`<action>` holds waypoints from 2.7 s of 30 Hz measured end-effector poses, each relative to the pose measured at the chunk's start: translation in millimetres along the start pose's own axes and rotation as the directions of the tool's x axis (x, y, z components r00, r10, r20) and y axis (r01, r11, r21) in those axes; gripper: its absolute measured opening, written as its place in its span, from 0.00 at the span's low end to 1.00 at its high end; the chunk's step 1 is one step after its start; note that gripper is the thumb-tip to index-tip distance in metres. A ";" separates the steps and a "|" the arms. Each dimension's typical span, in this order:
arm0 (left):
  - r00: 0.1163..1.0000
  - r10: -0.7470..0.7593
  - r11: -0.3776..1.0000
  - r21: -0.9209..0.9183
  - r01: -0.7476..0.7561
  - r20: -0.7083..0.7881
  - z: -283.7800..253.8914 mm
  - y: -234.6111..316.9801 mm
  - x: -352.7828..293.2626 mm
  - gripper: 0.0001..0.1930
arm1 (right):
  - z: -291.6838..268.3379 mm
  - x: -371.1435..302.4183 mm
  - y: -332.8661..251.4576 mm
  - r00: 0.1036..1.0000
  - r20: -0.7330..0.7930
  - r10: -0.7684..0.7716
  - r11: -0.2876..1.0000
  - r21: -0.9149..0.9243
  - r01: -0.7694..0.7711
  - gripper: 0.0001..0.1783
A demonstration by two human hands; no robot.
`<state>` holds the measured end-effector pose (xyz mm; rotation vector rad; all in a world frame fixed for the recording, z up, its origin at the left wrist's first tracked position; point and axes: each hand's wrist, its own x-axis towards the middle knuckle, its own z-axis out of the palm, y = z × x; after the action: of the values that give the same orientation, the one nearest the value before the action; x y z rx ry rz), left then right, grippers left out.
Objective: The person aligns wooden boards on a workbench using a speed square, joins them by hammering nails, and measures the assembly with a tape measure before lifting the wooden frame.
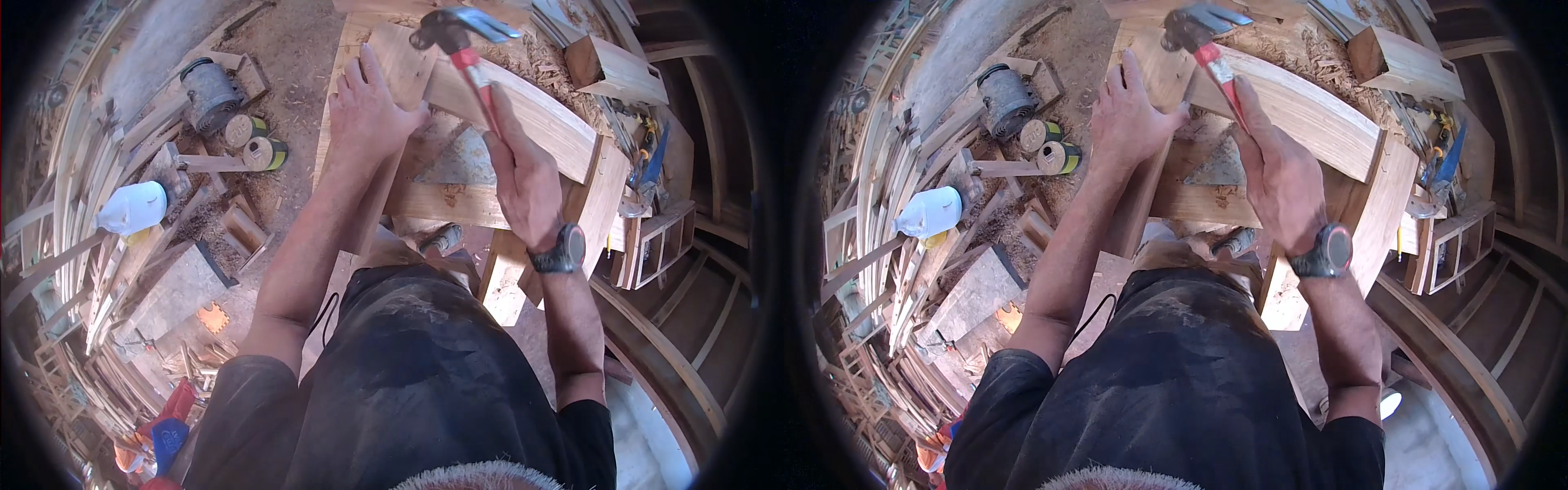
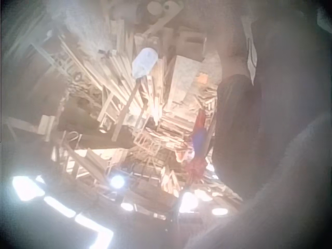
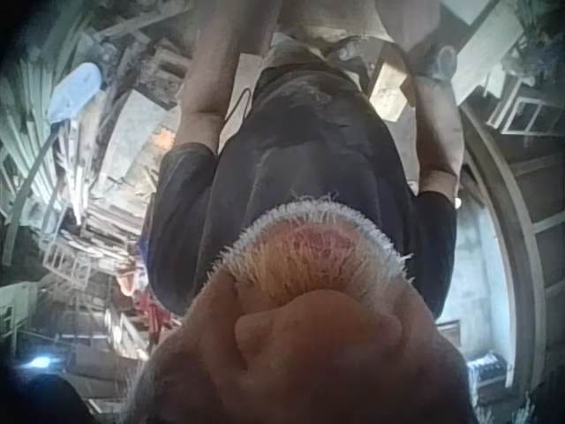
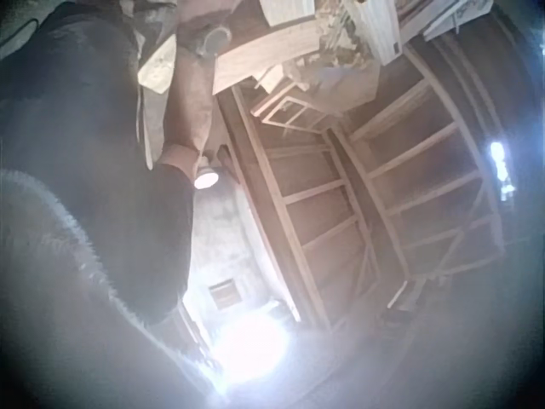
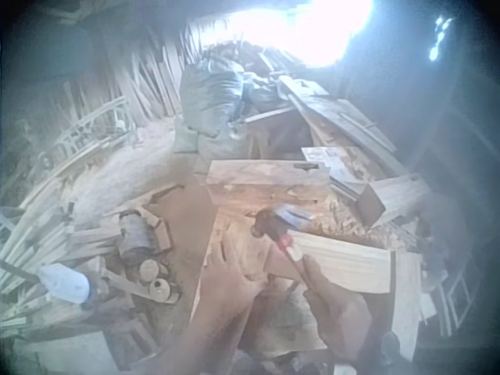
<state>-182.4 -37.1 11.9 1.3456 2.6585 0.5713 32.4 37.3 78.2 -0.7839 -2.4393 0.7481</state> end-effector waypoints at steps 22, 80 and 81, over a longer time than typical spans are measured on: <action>1.000 -0.016 1.000 -0.021 0.016 0.015 -2.7 3.3 0.9 0.62 | -0.3 -5.7 18.1 0.990 0.144 0.003 0.983 -0.184 0.024 0.37; 0.772 -0.065 0.255 -0.737 0.626 0.633 -15.3 -117.1 -107.5 0.31 | -59.2 -329.1 105.6 0.096 -0.726 0.681 0.624 0.506 -0.595 0.17; 0.782 -0.080 0.292 -0.735 0.612 0.619 -14.6 -116.4 -105.0 0.32 | -38.8 -390.4 111.1 0.154 -0.713 0.684 0.615 0.450 -0.648 0.16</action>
<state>-210.9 -187.3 -26.0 0.3755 1.5560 1.2052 380.8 -120.5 -63.3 -1.7799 -1.0495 0.4594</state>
